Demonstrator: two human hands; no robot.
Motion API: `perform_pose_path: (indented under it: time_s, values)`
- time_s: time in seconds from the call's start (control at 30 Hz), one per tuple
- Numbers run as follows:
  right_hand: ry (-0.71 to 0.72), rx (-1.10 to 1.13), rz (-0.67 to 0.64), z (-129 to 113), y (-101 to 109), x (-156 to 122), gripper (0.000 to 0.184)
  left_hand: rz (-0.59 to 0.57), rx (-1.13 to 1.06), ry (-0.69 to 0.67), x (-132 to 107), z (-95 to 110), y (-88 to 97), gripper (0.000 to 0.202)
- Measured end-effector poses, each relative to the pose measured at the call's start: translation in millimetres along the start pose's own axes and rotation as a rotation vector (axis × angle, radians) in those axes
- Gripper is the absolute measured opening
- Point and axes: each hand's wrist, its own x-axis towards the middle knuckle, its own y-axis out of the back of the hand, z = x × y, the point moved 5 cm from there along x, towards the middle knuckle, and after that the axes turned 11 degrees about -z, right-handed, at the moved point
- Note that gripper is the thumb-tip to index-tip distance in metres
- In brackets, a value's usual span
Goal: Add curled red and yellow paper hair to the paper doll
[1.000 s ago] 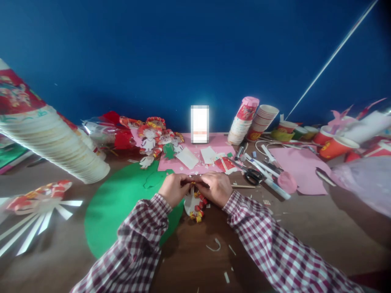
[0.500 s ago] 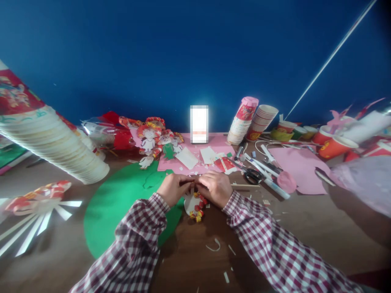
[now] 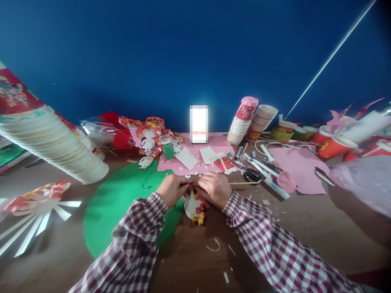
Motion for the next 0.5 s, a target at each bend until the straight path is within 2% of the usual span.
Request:
perform_pose_path:
  time_s: [0.2, 0.33, 0.5]
  values:
    - [0.017, -0.008, -0.019, -1, -3, 0, 0.021, -0.015, 0.206, -0.066, -1, 10, -0.4, 0.024]
    - [0.011, 0.012, -0.007, 0, -4, 0, 0.024, 0.027, 0.366, -0.102, -3, 17, 0.4, 0.024]
    - [-0.022, 0.022, 0.010, 2, -3, 0, 0.027, 0.068, 0.409, -0.093, -2, 15, -0.5, 0.025]
